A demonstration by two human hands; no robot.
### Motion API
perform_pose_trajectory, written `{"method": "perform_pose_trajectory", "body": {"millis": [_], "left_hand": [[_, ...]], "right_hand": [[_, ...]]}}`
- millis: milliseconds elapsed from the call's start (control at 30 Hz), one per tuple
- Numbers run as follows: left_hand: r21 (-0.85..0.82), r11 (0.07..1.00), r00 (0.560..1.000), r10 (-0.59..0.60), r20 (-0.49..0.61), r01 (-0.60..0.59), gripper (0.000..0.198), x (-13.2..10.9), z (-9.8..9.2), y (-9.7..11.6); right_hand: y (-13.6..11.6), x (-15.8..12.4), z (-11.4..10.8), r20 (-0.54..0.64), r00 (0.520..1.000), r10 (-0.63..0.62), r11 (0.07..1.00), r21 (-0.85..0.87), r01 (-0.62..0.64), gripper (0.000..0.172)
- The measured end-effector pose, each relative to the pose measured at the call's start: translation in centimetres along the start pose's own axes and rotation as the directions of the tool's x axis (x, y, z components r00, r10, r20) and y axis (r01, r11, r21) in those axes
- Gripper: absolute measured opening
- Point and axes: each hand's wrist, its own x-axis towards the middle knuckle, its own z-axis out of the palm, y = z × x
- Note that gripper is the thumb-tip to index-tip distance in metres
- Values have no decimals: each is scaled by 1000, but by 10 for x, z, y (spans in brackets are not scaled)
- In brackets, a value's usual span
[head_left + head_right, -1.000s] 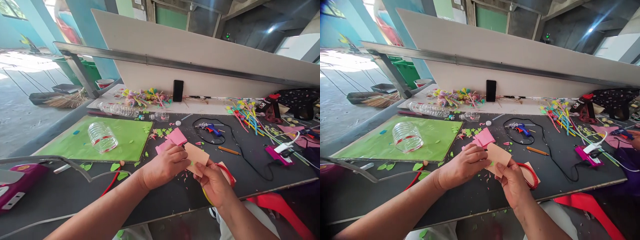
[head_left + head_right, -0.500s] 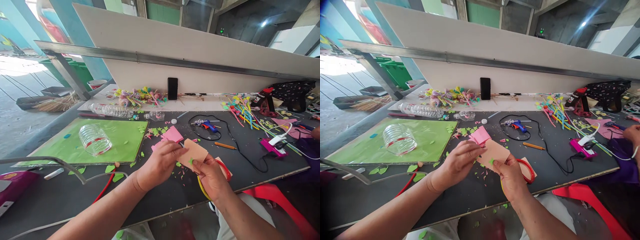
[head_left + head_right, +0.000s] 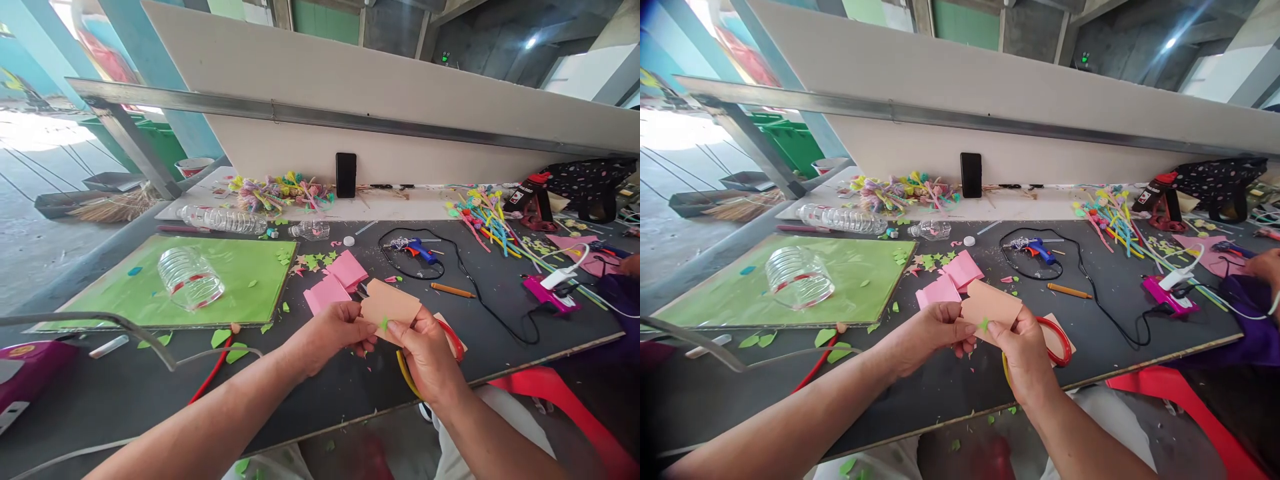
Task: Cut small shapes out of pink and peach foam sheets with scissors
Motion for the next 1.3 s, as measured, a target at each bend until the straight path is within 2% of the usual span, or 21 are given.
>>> {"method": "perform_pose_trajectory", "body": {"millis": [133,233,333,467,667,833,1000,1100,1200,1300], "left_hand": [[-4,999,999,-44,3,44,23,1,-4,0],[-13,997,995,-75,70,76,21,-1,-6,4],[-30,995,987,-91,136,96,29,-2,-6,7],[-72,993,982,-79,173,93,28,-4,-6,8],[-136,988,986,-54,160,76,20,-4,-5,5],[-85,994,987,-56,154,69,24,-1,-3,0],[-23,998,995,-48,83,50,23,2,-2,-5],[12,999,998,-39,55,38,20,2,-2,-3],[31,999,999,-32,11,32,20,2,-2,0],[18,1000,1000,-18,-23,18,20,2,-4,1]], "right_hand": [[0,-1,0,15,1000,-18,1000,-5,18,45],[0,0,-1,14,999,-32,999,-13,32,46],[1,2,-3,15,999,-37,999,-34,37,46],[3,3,-5,21,999,-30,999,-40,31,49],[8,1,-7,27,999,-33,998,-54,34,54],[11,2,-8,57,998,-27,997,-67,31,54],[12,2,-6,53,999,6,998,-58,-3,54],[8,1,-3,81,997,16,999,-34,-13,48],[2,1,-1,111,994,21,1000,-4,-21,28],[-5,3,-4,76,997,20,1000,-14,-19,15]]}}
